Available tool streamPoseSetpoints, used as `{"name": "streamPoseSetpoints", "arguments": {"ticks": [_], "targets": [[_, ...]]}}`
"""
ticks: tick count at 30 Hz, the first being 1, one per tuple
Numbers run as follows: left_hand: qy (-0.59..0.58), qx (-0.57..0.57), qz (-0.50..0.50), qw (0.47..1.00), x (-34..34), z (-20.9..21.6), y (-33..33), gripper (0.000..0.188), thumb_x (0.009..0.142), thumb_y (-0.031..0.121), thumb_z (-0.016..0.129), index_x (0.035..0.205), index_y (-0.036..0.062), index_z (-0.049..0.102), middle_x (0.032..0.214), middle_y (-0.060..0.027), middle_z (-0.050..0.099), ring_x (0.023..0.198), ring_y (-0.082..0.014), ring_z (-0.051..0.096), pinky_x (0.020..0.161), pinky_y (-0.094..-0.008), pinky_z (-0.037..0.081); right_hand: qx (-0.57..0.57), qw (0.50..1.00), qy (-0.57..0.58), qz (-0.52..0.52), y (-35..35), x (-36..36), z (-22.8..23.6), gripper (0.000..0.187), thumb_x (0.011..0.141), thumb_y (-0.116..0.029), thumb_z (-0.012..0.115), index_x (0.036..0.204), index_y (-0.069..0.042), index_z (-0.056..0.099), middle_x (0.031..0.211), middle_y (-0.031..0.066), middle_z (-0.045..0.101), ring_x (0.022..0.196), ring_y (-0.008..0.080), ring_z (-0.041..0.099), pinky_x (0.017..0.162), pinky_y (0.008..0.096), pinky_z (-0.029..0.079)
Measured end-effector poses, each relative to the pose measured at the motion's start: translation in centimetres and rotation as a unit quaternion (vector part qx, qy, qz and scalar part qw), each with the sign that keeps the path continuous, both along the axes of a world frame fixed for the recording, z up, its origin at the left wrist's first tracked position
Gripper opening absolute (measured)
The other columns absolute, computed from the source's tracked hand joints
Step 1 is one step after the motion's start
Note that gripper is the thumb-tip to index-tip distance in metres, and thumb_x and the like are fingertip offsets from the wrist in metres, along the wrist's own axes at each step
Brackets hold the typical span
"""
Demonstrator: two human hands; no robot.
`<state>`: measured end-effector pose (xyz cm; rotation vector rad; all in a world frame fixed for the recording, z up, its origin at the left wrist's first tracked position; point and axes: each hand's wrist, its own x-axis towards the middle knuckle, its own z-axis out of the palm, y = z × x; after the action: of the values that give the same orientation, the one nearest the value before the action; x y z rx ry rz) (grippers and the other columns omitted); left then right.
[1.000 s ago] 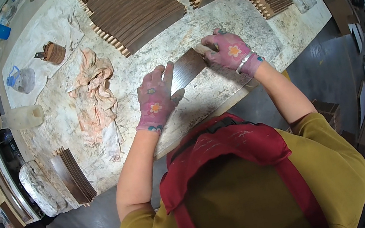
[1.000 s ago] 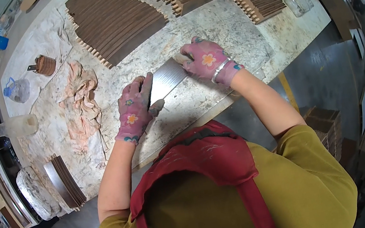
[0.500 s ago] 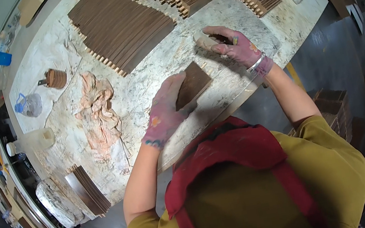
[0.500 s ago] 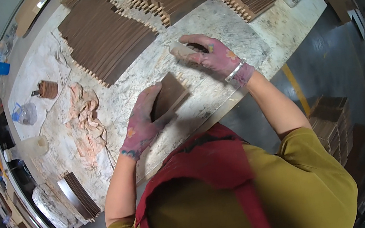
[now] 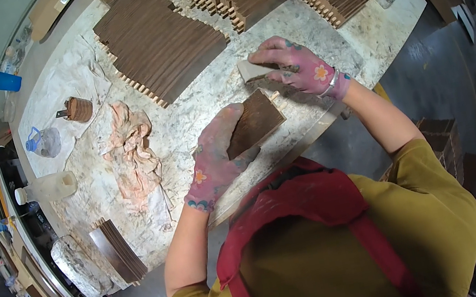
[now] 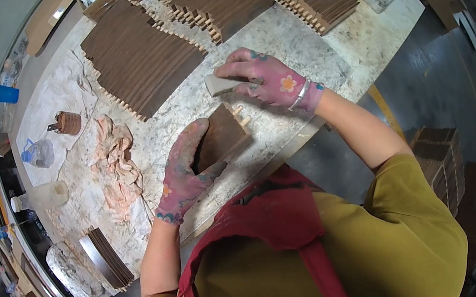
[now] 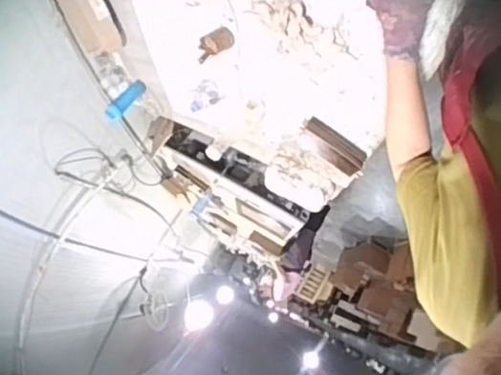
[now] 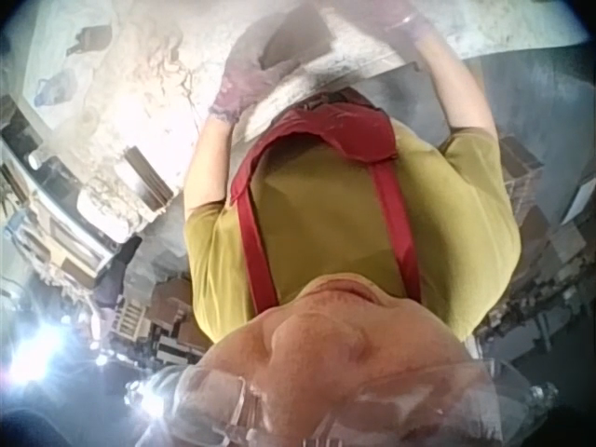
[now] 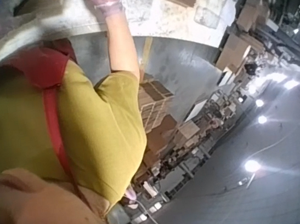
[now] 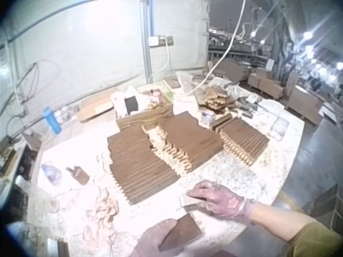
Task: The person picks up individual wood pieces from a stack on a workbench, wipes them with a cloth, and then places them into new stacks.
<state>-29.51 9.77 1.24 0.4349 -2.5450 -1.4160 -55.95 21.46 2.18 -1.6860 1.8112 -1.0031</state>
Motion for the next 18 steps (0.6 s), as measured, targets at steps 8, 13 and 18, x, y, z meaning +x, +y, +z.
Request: {"name": "streamPoseSetpoints", "arguments": {"ticks": [8,13,18], "targets": [[0.007,-0.028,0.020,0.999,0.1,-0.1,0.4,0.074,0.074,0.015,0.083,0.140,0.0049,0.050,0.139,-0.0169,0.052,0.128,-0.0323,0.052,0.111,-0.0375,0.039,-0.030,0.987,-0.155,0.038,0.5,0.6,0.5,0.061,0.087,-0.050,0.069,0.127,-0.005,0.064,0.120,0.0120,0.059,0.114,0.0253,0.056,0.100,0.0364,0.045],[0.025,-0.064,0.006,0.998,0.2,-0.4,0.4,0.075,0.072,0.016,0.084,0.138,0.0032,0.051,0.136,-0.0203,0.054,0.125,-0.0359,0.053,0.108,-0.0396,0.042,-0.008,0.990,-0.138,0.003,0.8,0.9,0.2,0.063,0.088,-0.054,0.068,0.128,-0.005,0.063,0.119,0.0120,0.060,0.110,0.0256,0.058,0.098,0.0364,0.046],[0.070,-0.121,0.001,0.990,0.4,-0.9,0.4,0.076,0.071,0.019,0.083,0.138,0.0053,0.051,0.137,-0.0191,0.055,0.123,-0.0370,0.054,0.106,-0.0427,0.042,-0.066,0.992,-0.100,-0.023,0.7,-0.3,-0.5,0.052,0.089,-0.035,0.072,0.127,-0.002,0.063,0.120,0.0108,0.064,0.116,0.0252,0.053,0.100,0.0388,0.043]]}}
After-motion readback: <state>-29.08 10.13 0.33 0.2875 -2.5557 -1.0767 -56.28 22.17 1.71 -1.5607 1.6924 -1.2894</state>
